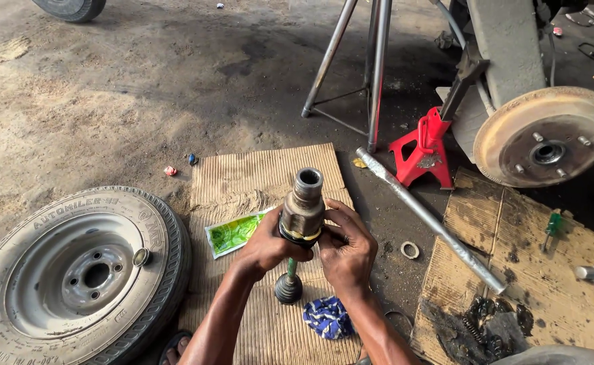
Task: Applying grease to a CV joint and related axle components.
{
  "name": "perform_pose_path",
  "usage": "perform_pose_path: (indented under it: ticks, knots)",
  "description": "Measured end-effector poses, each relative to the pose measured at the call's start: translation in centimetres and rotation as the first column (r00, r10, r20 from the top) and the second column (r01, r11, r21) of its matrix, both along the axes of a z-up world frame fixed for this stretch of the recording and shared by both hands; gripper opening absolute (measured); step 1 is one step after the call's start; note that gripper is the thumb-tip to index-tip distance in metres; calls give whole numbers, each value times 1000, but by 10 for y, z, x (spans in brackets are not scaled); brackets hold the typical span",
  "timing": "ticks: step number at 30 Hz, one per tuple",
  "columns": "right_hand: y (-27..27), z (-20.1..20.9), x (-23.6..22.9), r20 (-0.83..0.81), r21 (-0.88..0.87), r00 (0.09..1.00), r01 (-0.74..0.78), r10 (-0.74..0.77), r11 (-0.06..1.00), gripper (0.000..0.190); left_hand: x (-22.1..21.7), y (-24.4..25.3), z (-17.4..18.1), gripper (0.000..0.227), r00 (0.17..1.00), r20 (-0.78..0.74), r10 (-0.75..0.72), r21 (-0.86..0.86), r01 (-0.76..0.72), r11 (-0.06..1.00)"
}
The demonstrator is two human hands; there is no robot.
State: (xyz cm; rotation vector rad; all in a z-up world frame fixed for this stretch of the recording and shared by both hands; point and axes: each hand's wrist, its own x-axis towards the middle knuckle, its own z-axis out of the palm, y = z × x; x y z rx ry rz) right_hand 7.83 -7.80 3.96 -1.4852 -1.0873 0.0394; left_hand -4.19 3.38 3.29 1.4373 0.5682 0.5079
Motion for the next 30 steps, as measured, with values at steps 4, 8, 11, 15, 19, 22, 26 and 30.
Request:
perform_pose_path:
  ticks: [4,8,11,15,19,22,26,30]
  knots:
    - [0,-2,2,-19,0,1000,12,-12,1000,33,5,-11,7,87,992,-52,113,-33,-115,993]
    - [-2,-3,2,-82,5,996,40,-39,999,32,14,-24,9,85,991,81,103,-62,-98,993]
    - [-5,-2,3,-90,7,994,62,-61,998,31,20,-34,10,78,971,56,234,-4,-234,972]
    - [-6,3,0,-126,-60,985,113,-120,992,35,21,-40,15,67,934,-22,356,178,-347,921]
    - [-5,-6,7,-125,-28,987,96,-99,995,34,21,-37,28,72,914,-165,371,218,-333,917]
    - [-5,-3,8,-187,-62,979,66,-77,996,36,24,-38,23,74,899,-53,435,326,-396,858]
    - [-3,-3,-1,-243,-21,967,73,-76,997,31,23,-38,24,66,880,-123,459,339,-397,853]
    - [-5,4,-1,-174,-102,976,113,-129,988,31,21,-33,13,67,889,-42,455,394,-404,826]
